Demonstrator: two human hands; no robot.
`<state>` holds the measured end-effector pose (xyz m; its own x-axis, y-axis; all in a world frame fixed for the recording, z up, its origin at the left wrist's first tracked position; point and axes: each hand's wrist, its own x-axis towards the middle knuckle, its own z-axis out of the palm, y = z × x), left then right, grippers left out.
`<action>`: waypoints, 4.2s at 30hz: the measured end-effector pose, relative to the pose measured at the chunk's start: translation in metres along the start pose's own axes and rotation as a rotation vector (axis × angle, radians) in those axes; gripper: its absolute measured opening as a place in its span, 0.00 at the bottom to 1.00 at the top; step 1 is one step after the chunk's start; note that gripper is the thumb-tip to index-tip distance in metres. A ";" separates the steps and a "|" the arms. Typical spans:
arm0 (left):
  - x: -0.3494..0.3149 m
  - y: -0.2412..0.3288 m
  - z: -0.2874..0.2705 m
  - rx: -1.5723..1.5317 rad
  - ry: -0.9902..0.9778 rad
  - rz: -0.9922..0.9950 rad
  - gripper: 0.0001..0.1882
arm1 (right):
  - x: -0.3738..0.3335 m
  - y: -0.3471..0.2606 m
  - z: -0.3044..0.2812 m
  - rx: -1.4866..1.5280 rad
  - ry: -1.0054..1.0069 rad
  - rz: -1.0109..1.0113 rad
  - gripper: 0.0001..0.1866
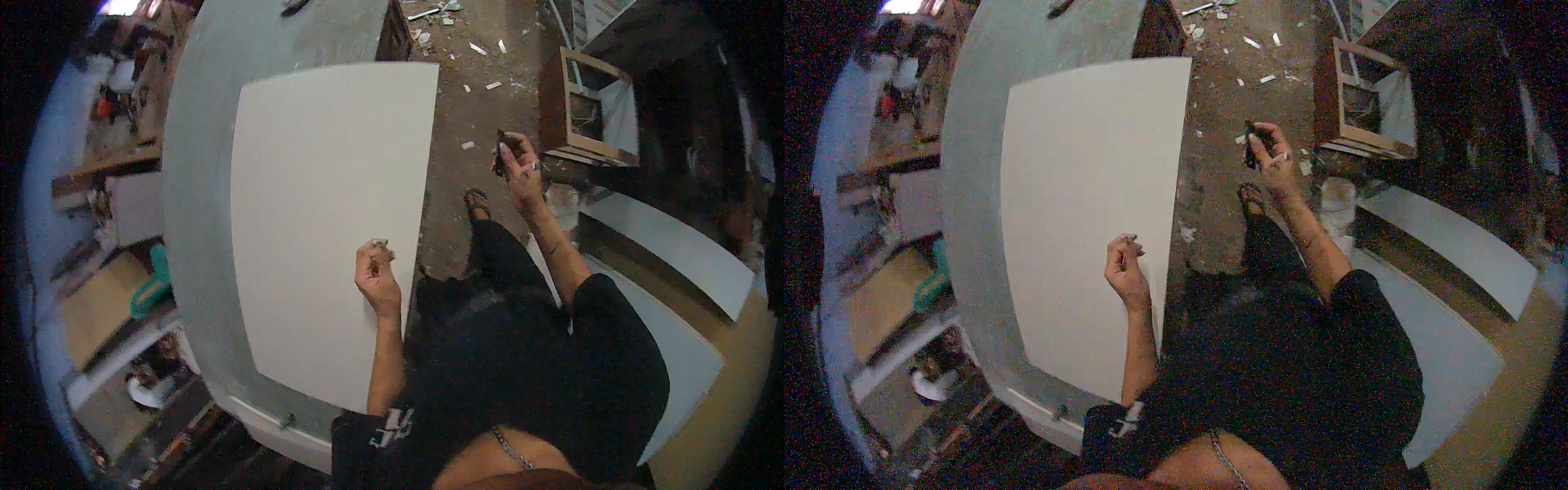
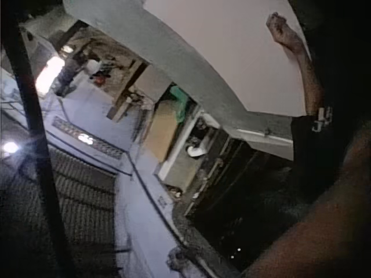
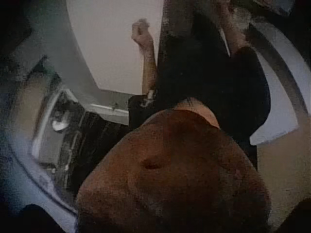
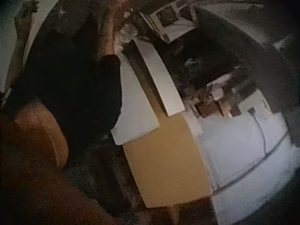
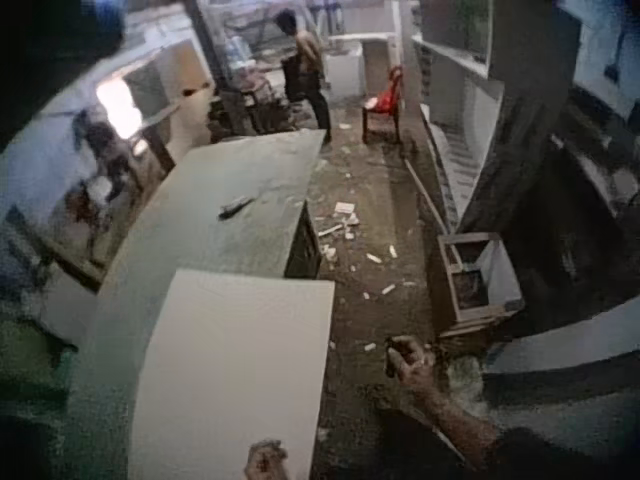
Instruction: The person sands the edge of a white wood panel using a small piece of sandpaper, then wipes the dust away by hand and inspects the edge.
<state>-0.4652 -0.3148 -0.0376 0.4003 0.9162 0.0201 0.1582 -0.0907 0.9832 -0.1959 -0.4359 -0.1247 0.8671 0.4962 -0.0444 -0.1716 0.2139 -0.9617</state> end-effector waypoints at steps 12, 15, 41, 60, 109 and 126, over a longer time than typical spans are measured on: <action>0.127 0.034 0.178 0.739 -0.397 0.824 0.19 | 0.029 0.026 0.024 0.332 0.087 -0.084 0.11; 0.180 0.029 0.171 0.694 -0.501 0.674 0.15 | 0.045 0.029 0.074 0.372 0.172 -0.047 0.10; 0.198 0.027 0.168 0.644 -0.533 0.439 0.10 | 0.043 0.024 0.109 0.452 0.251 -0.088 0.10; 0.196 0.036 0.177 0.655 -0.557 0.407 0.13 | -0.001 0.042 0.094 0.602 0.040 -0.258 0.10; 0.059 0.030 0.063 0.972 -0.722 0.614 0.39 | -0.107 0.072 -0.021 -0.049 0.123 0.203 0.11; 0.059 0.036 0.066 0.921 -0.703 0.492 0.42 | -0.136 0.077 -0.028 -0.265 0.066 0.258 0.09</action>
<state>-0.3762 -0.2896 -0.0133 0.9440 0.3285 -0.0316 0.3128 -0.8603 0.4024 -0.3136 -0.5100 -0.2003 0.8410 0.4483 -0.3030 -0.2685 -0.1404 -0.9530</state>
